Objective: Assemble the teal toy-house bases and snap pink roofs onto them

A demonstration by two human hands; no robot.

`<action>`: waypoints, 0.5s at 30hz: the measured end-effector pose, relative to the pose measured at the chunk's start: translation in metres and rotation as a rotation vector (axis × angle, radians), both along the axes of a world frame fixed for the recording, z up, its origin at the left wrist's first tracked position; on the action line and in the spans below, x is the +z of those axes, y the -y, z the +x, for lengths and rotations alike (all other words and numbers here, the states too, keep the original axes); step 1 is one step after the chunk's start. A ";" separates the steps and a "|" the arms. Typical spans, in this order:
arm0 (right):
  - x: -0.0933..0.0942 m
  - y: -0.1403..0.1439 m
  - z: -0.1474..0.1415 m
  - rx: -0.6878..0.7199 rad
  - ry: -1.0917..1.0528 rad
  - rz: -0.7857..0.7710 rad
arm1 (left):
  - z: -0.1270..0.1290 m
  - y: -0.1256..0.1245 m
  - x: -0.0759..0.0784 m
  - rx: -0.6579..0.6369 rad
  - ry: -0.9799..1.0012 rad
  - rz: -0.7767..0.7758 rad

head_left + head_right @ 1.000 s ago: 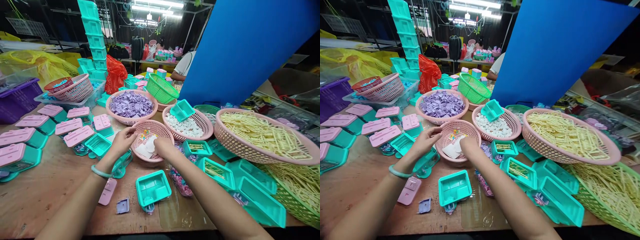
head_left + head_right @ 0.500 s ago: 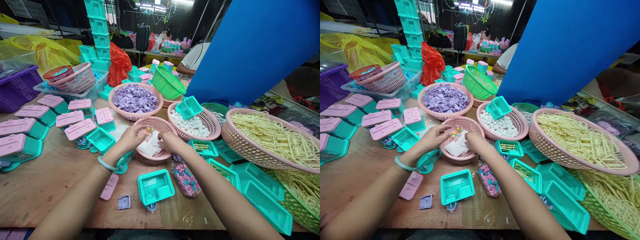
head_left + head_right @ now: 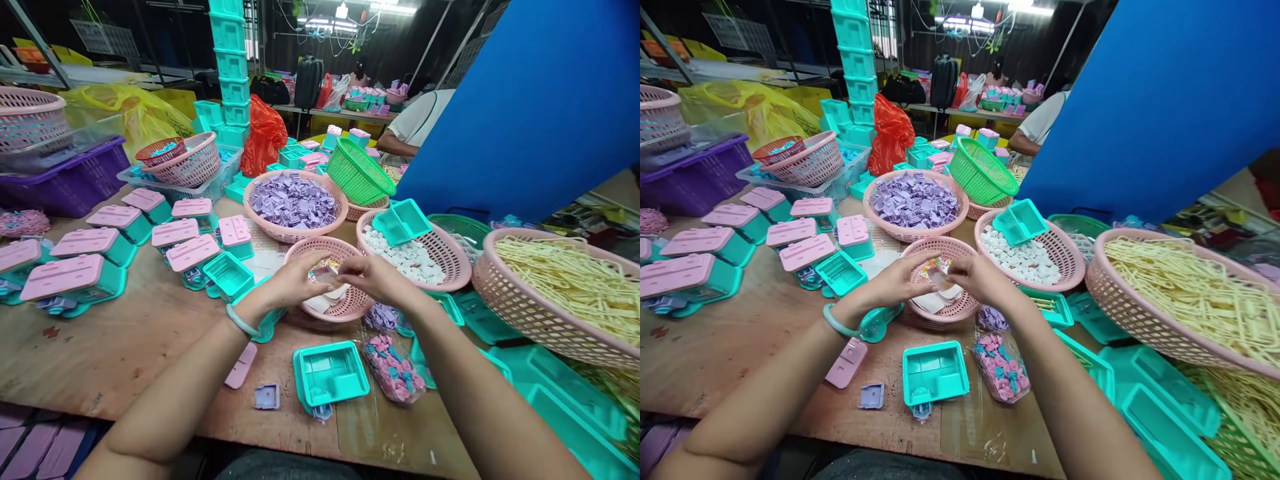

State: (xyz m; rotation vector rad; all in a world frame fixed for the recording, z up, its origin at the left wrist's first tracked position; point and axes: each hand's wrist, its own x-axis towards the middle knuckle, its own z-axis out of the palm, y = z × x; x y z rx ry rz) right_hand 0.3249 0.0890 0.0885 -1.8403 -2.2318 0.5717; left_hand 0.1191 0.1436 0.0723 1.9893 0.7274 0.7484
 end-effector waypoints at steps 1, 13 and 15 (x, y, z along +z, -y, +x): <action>0.006 -0.001 0.006 0.032 -0.149 0.041 | 0.004 -0.002 0.003 -0.012 0.058 -0.030; -0.044 -0.037 -0.012 -0.089 0.197 -0.201 | -0.002 -0.028 -0.041 0.440 0.382 -0.349; -0.043 -0.040 -0.007 -0.072 0.257 -0.192 | -0.001 -0.026 -0.048 0.455 0.413 -0.425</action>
